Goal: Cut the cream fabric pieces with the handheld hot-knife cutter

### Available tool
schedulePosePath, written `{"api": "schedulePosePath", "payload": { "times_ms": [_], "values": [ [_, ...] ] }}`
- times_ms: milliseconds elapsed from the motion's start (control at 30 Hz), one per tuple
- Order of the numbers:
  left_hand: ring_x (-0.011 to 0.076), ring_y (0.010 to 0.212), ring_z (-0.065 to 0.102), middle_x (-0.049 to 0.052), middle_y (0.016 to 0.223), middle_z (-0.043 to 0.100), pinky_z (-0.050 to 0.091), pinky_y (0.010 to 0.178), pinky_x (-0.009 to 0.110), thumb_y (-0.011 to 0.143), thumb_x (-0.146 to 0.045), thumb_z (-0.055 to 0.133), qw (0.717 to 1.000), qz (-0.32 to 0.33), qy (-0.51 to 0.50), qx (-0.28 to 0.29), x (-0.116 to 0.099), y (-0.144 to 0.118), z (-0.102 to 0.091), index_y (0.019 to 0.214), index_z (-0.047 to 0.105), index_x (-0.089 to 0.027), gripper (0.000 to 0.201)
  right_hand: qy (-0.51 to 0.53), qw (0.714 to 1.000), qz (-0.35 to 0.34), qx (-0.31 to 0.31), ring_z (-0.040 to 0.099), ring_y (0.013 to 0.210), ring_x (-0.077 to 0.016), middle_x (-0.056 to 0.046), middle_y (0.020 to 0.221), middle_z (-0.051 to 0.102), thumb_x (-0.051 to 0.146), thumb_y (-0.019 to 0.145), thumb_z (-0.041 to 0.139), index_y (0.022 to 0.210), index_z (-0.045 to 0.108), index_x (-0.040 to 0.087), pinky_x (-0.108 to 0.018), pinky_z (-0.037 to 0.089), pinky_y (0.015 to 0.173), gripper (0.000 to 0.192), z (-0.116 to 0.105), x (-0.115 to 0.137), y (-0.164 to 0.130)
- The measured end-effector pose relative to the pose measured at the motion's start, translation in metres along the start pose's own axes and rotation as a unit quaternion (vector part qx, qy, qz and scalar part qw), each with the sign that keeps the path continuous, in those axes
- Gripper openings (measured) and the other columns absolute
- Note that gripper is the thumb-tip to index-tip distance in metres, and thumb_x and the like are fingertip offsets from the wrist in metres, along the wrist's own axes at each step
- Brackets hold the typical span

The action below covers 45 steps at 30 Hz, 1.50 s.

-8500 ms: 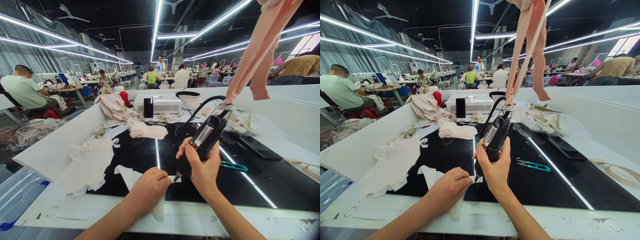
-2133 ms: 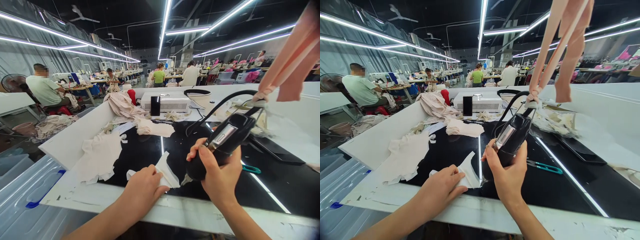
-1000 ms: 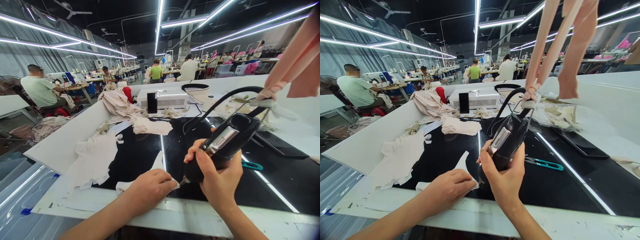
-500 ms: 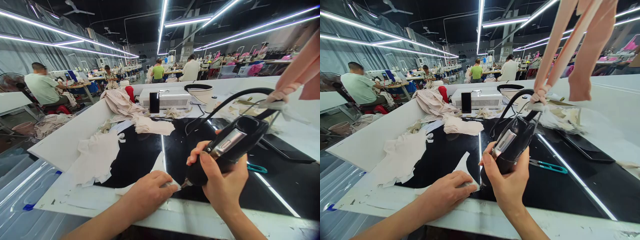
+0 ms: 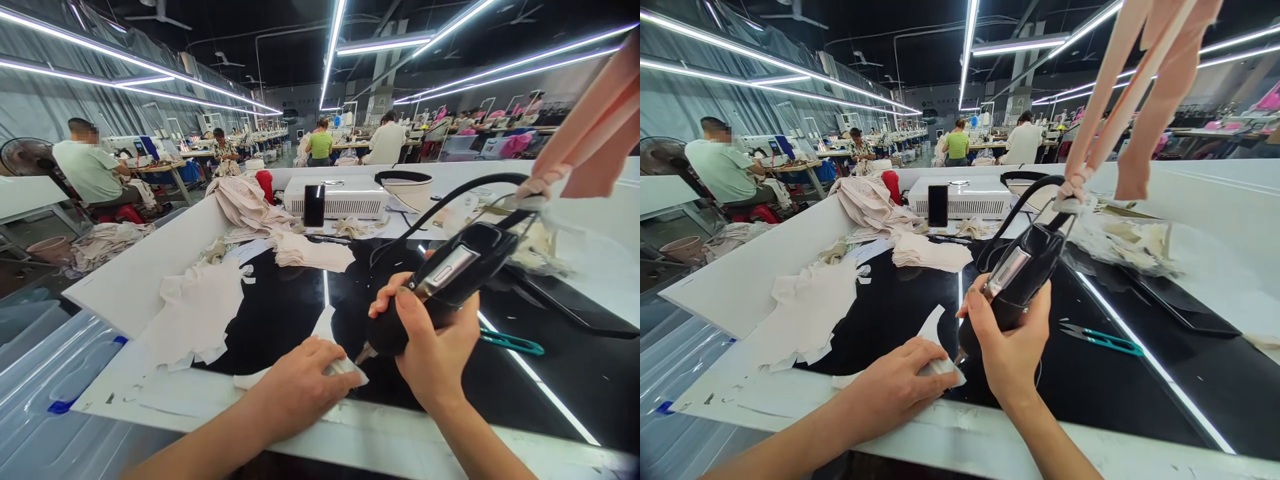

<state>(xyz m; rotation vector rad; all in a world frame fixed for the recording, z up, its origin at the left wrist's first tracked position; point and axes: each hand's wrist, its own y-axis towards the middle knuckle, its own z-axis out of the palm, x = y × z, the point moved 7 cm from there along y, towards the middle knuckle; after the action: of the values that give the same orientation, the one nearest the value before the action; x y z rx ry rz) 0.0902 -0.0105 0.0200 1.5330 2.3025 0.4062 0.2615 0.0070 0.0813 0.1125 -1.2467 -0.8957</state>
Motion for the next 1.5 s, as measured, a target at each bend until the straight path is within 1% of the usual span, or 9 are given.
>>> {"api": "schedulePosePath", "payload": {
  "times_ms": [200,333,467,867,1033,1167,1267,1367,1500],
  "values": [
    [0.0242,0.116,0.069,0.012,0.124,0.067,0.063,0.102,0.041,0.111,-0.02,0.055,1.0,-0.003,-0.005,-0.008,0.002,-0.001,-0.001,0.133,0.072,-0.026,0.028,-0.013,1.0,-0.011,0.006,0.065,0.059,-0.0145,0.007,0.084,0.07,0.039,0.091,0.086,0.106,0.058,0.028,-0.031,0.059,0.056,0.034,0.001,-0.001,-0.002],
    [0.0265,0.125,0.069,0.013,0.128,0.068,0.061,0.108,0.049,0.113,-0.022,0.053,1.0,-0.009,-0.01,-0.008,0.004,-0.003,0.001,0.133,0.073,-0.027,0.028,-0.018,1.0,-0.005,0.004,0.065,0.059,-0.0142,0.006,0.083,0.07,0.037,0.092,0.085,0.105,0.058,0.028,-0.031,0.059,0.057,0.031,0.003,0.0,-0.001],
    [0.0286,0.133,0.067,0.015,0.139,0.067,0.057,0.114,0.055,0.114,-0.025,0.051,1.0,-0.018,-0.015,0.003,0.006,-0.007,0.005,0.135,0.072,-0.028,0.03,0.004,1.0,-0.003,-0.007,0.064,0.06,-0.0142,0.007,0.084,0.069,0.037,0.091,0.087,0.107,0.057,0.029,-0.031,0.059,0.058,0.035,0.004,0.0,0.003],
    [0.0298,0.138,0.065,0.016,0.146,0.067,0.054,0.117,0.058,0.115,-0.026,0.051,0.999,-0.018,-0.022,0.017,0.007,-0.009,0.008,0.138,0.07,-0.028,0.03,0.012,1.0,0.002,0.011,0.064,0.058,-0.014,0.007,0.082,0.07,0.036,0.09,0.086,0.106,0.055,0.028,-0.031,0.059,0.057,0.036,0.016,-0.007,0.002],
    [0.0302,0.138,0.066,0.016,0.147,0.066,0.054,0.118,0.058,0.113,-0.026,0.057,0.999,-0.032,-0.019,0.019,-0.001,-0.013,0.01,0.145,0.065,-0.026,0.033,-0.017,1.0,-0.003,0.009,0.064,0.058,-0.0146,0.006,0.083,0.07,0.034,0.092,0.084,0.105,0.055,0.028,-0.031,0.059,0.056,0.032,0.014,-0.004,-0.001],
    [0.0304,0.146,0.059,0.017,0.153,0.063,0.053,0.122,0.051,0.11,-0.029,0.063,0.999,-0.04,-0.026,0.009,-0.01,-0.019,0.003,0.146,0.061,-0.018,0.037,-0.01,1.0,0.002,0.016,0.065,0.06,-0.0155,0.006,0.085,0.07,0.035,0.091,0.086,0.109,0.058,0.029,-0.031,0.058,0.055,0.034,0.008,0.002,-0.005],
    [0.0273,0.138,0.064,0.015,0.141,0.07,0.055,0.121,0.046,0.112,-0.026,0.059,0.998,-0.042,-0.033,-0.017,-0.009,-0.02,-0.007,0.136,0.066,-0.015,0.028,0.0,1.0,0.0,0.018,0.065,0.061,-0.0164,0.005,0.085,0.07,0.034,0.09,0.087,0.114,0.059,0.03,-0.032,0.058,0.055,0.037,0.003,0.007,-0.008],
    [0.0237,0.125,0.07,0.012,0.124,0.074,0.059,0.115,0.04,0.113,-0.024,0.056,0.999,-0.018,-0.036,-0.035,-0.007,-0.015,-0.012,0.126,0.069,-0.013,0.021,-0.003,1.0,-0.001,0.016,0.065,0.06,-0.0167,0.006,0.083,0.07,0.035,0.09,0.087,0.117,0.059,0.03,-0.033,0.058,0.055,0.04,0.0,0.009,-0.009],
    [0.022,0.121,0.071,0.011,0.122,0.075,0.06,0.111,0.034,0.114,-0.024,0.054,0.997,0.033,-0.048,-0.046,-0.004,-0.003,-0.011,0.121,0.069,-0.012,0.021,-0.008,1.0,-0.002,0.012,0.065,0.06,-0.0162,0.006,0.082,0.07,0.036,0.089,0.088,0.113,0.058,0.03,-0.032,0.058,0.055,0.038,0.0,0.009,-0.009]
  ]
}}
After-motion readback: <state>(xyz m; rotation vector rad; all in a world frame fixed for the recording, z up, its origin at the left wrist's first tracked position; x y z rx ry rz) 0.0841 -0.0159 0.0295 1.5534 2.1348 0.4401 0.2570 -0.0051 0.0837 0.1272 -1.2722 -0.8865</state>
